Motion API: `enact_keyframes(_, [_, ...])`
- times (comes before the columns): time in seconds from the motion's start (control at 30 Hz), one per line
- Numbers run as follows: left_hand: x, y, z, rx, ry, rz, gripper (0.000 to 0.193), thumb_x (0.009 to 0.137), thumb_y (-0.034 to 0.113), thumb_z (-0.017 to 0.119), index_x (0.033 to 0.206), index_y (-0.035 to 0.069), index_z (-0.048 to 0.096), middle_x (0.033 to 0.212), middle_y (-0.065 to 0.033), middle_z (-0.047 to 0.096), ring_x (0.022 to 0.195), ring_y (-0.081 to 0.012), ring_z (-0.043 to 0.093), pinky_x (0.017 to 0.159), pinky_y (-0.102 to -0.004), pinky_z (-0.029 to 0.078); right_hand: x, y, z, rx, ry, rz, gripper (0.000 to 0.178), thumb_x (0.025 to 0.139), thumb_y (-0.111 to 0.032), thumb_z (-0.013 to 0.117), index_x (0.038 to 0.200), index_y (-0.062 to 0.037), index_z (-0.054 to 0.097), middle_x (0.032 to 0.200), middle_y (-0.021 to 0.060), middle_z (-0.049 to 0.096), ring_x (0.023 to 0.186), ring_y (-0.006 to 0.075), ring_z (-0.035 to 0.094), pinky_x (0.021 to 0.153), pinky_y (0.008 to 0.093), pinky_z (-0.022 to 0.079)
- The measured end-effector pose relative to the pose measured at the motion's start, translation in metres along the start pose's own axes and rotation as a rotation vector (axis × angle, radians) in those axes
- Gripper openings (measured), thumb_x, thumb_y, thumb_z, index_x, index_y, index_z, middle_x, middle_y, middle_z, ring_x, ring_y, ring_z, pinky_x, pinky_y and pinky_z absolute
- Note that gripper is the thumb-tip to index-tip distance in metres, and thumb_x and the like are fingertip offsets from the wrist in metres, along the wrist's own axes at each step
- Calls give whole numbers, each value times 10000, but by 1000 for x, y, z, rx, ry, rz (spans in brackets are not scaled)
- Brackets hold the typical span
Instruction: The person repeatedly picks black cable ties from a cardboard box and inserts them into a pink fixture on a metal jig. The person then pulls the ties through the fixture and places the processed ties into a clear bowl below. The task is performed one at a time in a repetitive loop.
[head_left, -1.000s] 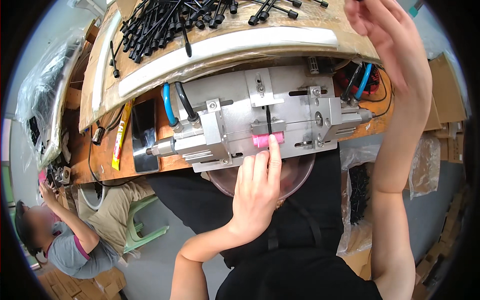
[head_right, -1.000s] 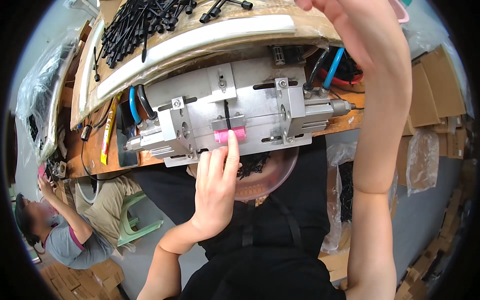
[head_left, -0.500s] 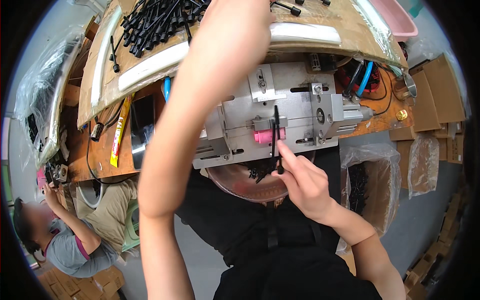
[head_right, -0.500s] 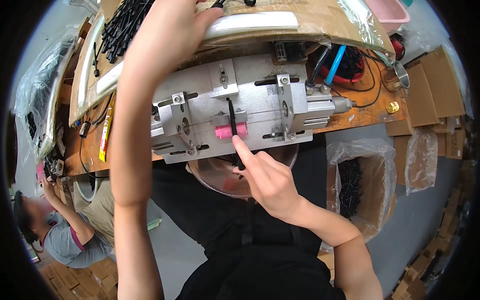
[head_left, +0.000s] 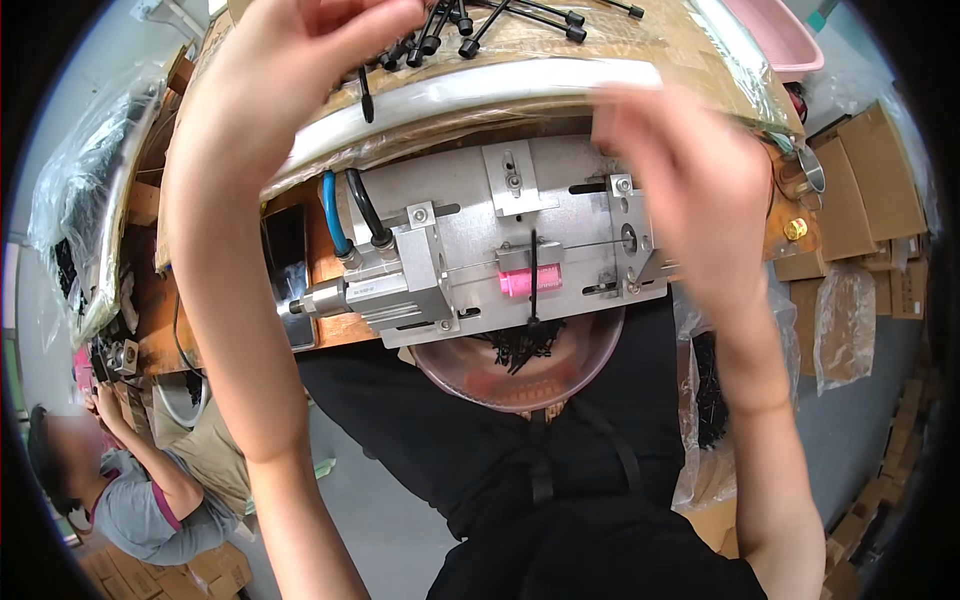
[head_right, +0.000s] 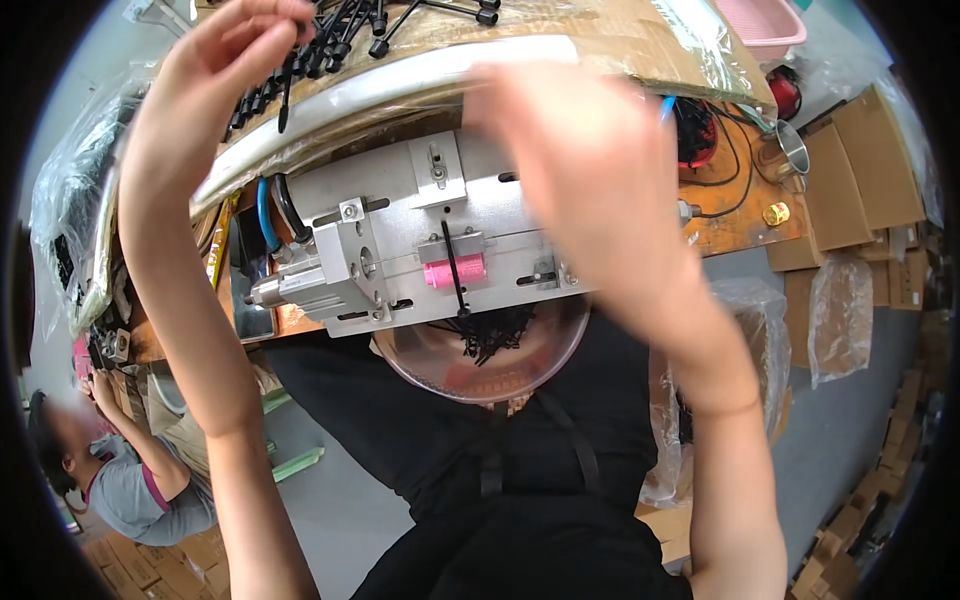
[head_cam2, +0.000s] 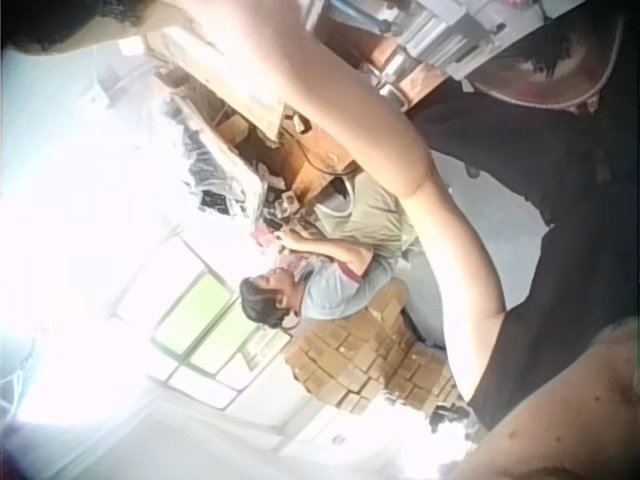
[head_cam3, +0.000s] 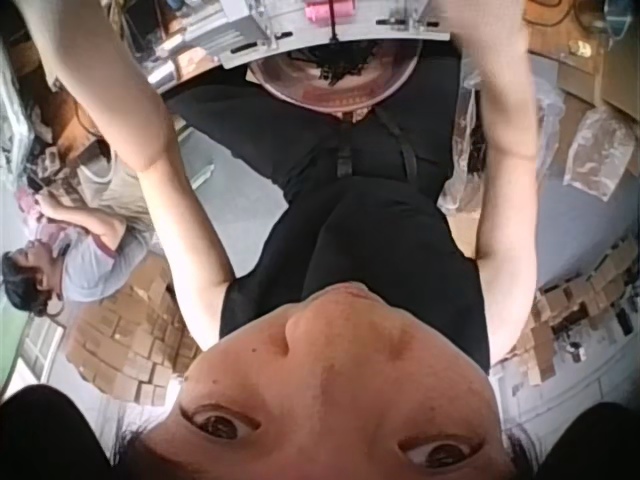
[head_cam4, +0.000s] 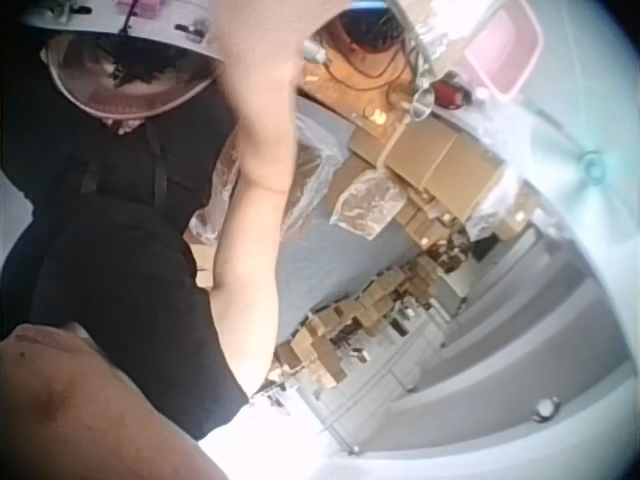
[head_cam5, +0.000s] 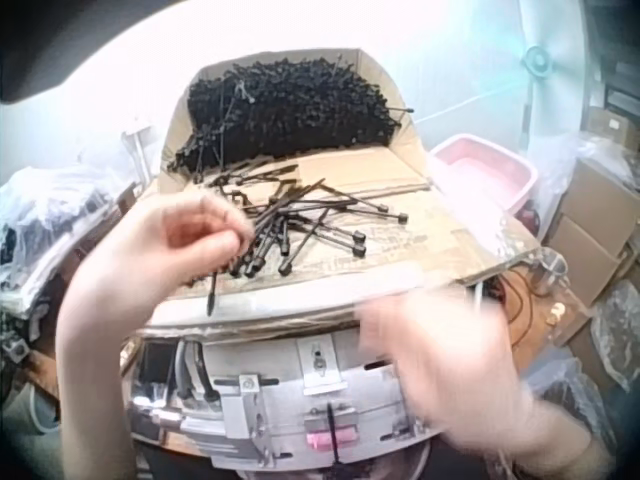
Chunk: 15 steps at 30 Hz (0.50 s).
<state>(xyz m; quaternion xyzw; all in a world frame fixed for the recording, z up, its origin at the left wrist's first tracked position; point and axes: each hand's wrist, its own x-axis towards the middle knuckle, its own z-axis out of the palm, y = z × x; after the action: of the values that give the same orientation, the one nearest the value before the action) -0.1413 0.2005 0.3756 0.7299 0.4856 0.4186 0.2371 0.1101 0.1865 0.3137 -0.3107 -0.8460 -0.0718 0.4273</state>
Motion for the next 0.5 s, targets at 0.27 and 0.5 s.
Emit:
enact_keyframes(0.27, [-154, 22, 112, 467, 88, 88, 688, 730, -48, 668, 1393, -39, 486, 960, -81, 569, 814, -225, 550, 793, -359, 472, 124, 85, 23, -91, -785, 79, 295, 870, -163, 661, 1125, -25, 610, 875, 139, 648, 816, 235, 610, 750, 363, 494])
enact_keyframes(0.5, [-178, 7, 163, 695, -17, 9, 686, 742, -42, 596, 1405, -91, 425, 963, -98, 510, 826, -214, 516, 775, -310, 480, 126, 126, -23, 943, -410, 605, 280, 962, -179, 629, 1107, 61, 633, 861, 57, 640, 733, 106, 572, 684, 213, 500])
